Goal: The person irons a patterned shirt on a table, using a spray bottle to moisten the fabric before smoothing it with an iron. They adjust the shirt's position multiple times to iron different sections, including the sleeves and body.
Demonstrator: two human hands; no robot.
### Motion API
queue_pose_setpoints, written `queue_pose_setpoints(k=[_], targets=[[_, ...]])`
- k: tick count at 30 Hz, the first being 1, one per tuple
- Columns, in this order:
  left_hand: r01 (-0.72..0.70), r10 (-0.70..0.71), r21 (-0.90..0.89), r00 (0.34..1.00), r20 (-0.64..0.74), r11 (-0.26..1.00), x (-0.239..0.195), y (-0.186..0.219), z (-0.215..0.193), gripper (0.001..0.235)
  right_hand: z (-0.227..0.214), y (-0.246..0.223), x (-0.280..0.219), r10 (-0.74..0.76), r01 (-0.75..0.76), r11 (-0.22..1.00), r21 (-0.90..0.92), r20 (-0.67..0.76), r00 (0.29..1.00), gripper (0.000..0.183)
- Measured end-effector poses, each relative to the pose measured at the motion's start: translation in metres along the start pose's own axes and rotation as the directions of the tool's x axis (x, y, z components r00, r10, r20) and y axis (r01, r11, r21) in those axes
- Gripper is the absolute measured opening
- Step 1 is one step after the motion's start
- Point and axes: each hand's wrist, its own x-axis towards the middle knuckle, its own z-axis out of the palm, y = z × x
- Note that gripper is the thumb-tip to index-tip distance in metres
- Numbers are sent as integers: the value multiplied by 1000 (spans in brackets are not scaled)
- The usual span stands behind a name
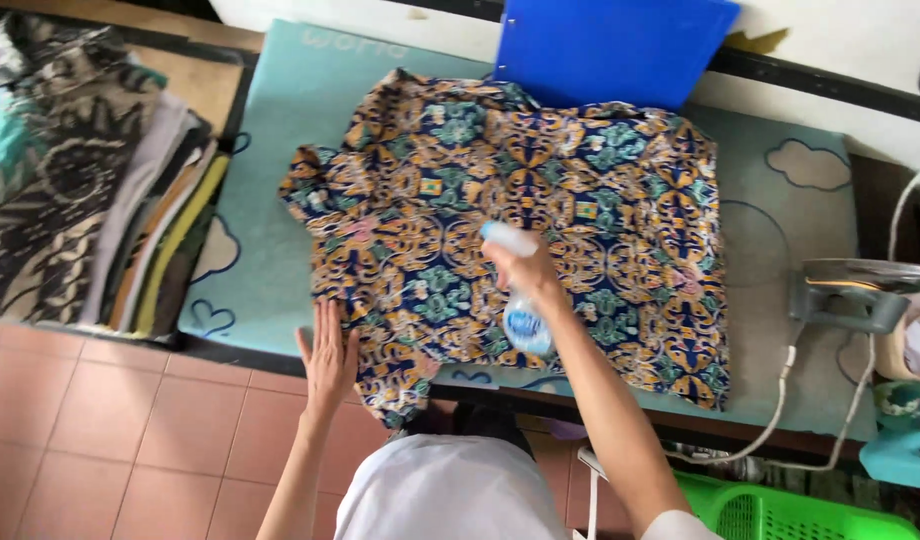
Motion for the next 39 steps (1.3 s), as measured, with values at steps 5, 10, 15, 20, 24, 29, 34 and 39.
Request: queue_pose_setpoints(k=[5,10,15,20,24,29,34,39], targets=[[21,-5,-232,998,69,972,10,-36,0,62,55,13,-85,138,-134,990,-35,204,969,42],[-29,66,-166,974,216,986,7,-31,-8,73,39,87,-128,310,-309,951,27,-35,950,36],[-29,13,42,939,344,999,12,-33,1,96,-58,112,-157,422,-322,907,272,-575,701,41],[-31,6,50,903,429,998,19,-41,2,100,-111,181,-165,404,-288,914,284,-690,601,23],[1,7,-16,869,495,1000,23,-29,-18,101,-54,148,-167,272,-239,962,133,-558,784,21],[89,26,-206,869,494,975,21,-21,-33,75,54,141,-166,-215,214,977,-15,-56,975,12],[176,56,-404,864,500,898,17,-10,-52,69,120,142,-181,-149,212,966,-145,359,922,26],[159,29,-314,855,518,936,20,-17,-41,78,130,145,-169,21,34,985,-166,318,948,41]])
